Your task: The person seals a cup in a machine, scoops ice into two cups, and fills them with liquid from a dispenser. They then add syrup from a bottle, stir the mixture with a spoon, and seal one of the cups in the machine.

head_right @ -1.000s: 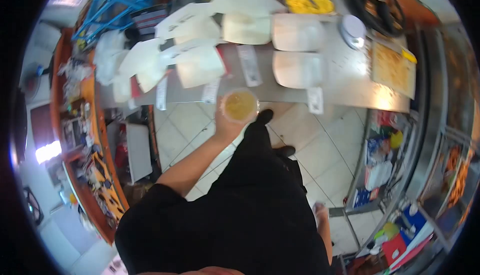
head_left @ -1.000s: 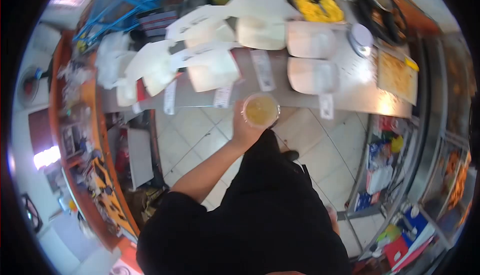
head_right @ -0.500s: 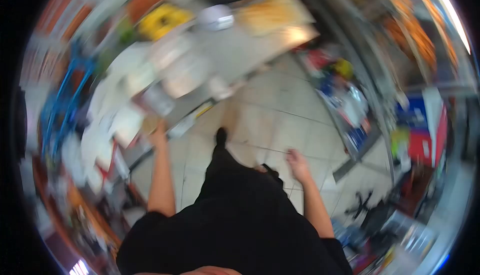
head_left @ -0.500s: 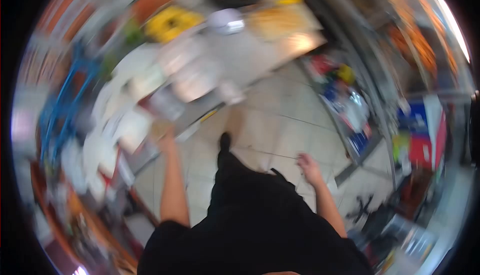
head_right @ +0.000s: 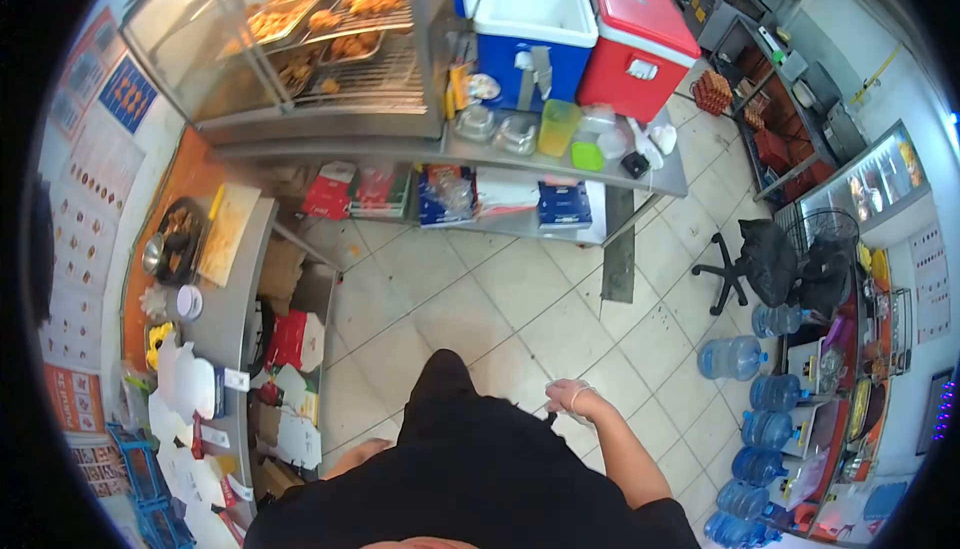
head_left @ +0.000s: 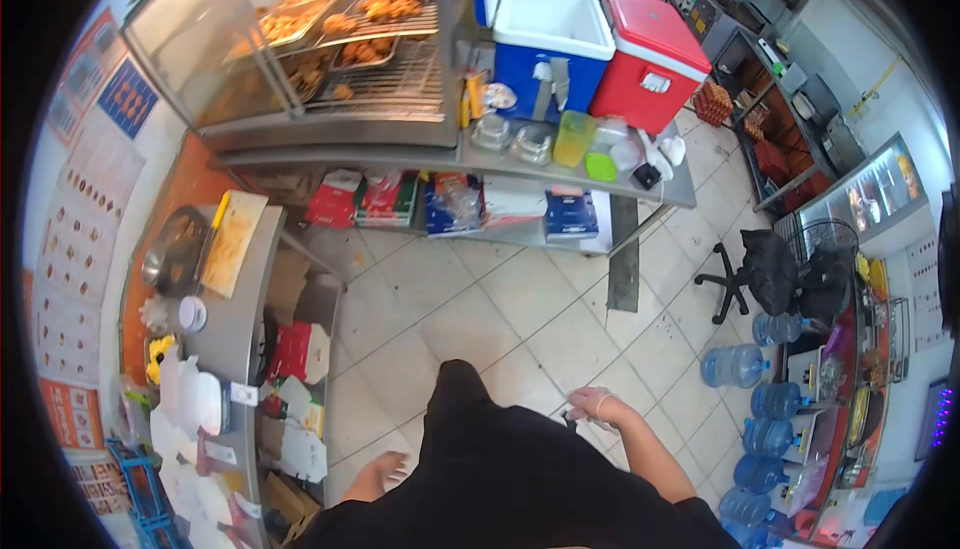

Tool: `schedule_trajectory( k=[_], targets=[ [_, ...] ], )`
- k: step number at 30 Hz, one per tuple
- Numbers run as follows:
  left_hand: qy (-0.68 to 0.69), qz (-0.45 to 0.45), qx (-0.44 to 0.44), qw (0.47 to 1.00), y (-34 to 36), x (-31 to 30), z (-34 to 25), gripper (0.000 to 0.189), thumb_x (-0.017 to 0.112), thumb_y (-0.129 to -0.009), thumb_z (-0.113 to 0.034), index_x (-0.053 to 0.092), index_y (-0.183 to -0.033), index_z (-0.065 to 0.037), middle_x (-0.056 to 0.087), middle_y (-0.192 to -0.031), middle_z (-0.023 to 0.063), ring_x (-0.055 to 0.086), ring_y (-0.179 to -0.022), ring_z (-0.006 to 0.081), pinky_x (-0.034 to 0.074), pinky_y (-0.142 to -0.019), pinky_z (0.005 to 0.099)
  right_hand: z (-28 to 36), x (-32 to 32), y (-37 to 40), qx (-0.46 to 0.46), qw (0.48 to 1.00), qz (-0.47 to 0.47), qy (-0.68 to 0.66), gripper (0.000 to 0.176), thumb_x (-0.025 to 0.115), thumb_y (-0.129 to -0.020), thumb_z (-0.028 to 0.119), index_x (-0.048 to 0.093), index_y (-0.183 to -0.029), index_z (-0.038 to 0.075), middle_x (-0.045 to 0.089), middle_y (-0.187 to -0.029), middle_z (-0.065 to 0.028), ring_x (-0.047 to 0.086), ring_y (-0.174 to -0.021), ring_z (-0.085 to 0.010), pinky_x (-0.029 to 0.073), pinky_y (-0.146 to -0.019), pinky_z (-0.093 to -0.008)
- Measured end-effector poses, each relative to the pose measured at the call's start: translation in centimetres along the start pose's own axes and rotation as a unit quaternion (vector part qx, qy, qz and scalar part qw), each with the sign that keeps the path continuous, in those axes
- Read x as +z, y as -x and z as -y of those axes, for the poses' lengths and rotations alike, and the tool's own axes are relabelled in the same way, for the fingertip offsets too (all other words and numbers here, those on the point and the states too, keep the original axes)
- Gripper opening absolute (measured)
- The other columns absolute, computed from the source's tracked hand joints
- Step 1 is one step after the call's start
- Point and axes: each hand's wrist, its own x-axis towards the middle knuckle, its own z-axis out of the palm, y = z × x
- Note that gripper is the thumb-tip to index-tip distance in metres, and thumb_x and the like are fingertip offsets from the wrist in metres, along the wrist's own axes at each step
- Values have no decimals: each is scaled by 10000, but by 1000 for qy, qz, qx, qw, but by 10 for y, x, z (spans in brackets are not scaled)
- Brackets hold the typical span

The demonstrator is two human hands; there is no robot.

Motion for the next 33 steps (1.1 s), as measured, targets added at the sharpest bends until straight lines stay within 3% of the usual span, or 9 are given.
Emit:
schedule_trajectory(
  k=[6,10,14,17,22,27,29,30,33],
  targets=[
    [-485,34,203,850,-86,72,-241,436,579,-951,-358,759,-1124,-1,724,-1212,237,680,-1109,441,516,-1023,486,36,-164,-100,-104,988,-71,-93,379,653,-974,387,736,-1083,34,751,-945,-84,702,-829,-168,523,-753,-334],
    [-474,-147,190,847,-175,45,-389,424,553,-915,-255,733,-1147,51,670,-1245,319,635,-1221,449,497,-1058,470,77,-280,-151,-100,983,-144,-49,407,628,-959,393,689,-1032,-2,732,-794,-99,671,-760,-215,507,-710,-351],
    [-250,-220,53,941,-190,32,-574,378,592,-872,-192,717,-1101,82,674,-1234,328,645,-1201,449,517,-1028,457,12,-363,-204,-5,967,-210,-145,322,650,-947,316,675,-922,-4,730,-797,-127,704,-730,-195,534,-655,-353],
    [296,-193,250,901,-121,80,-728,281,581,-925,-109,662,-1147,42,729,-1123,141,716,-959,280,576,-830,430,-11,-437,-220,116,957,-225,-139,214,644,-950,194,618,-898,-12,668,-773,-125,709,-704,-223,552,-587,-374],
    [293,-86,151,940,-115,85,-794,286,619,-957,-196,637,-1199,-44,706,-1029,86,707,-837,256,565,-703,391,-33,-508,-234,98,842,-345,-404,89,632,-941,137,586,-926,62,522,-753,-78,613,-638,-213,505,-536,-349],
    [22,-91,102,990,-135,69,-743,354,528,-1039,-361,676,-1161,-64,691,-996,164,718,-791,312,577,-666,430,-82,-530,-274,8,944,-327,-46,65,682,-840,93,634,-850,51,606,-816,-134,656,-695,-249,545,-595,-399],
    [-472,-51,87,876,-135,91,-767,417,456,-1076,-370,702,-1144,-40,696,-1050,224,720,-882,365,584,-818,478,-54,-541,-277,-24,924,-320,207,59,699,-803,87,658,-831,55,639,-845,-148,678,-738,-270,561,-635,-423],
    [-677,-20,212,704,-122,112,-770,434,437,-1088,-345,726,-1129,-25,694,-1168,235,701,-1008,374,537,-968,497,-41,-547,-275,-35,910,-316,267,72,712,-778,93,679,-836,68,657,-861,-152,688,-789,-289,566,-678,-436],
    [-637,180,137,737,-30,182,-824,387,486,-1048,-331,738,-1130,-48,715,-1172,201,697,-1044,340,527,-963,488,-44,-556,-271,-41,905,-327,270,85,699,-787,144,692,-818,66,662,-861,-168,686,-831,-310,555,-720,-443]
  ],
)
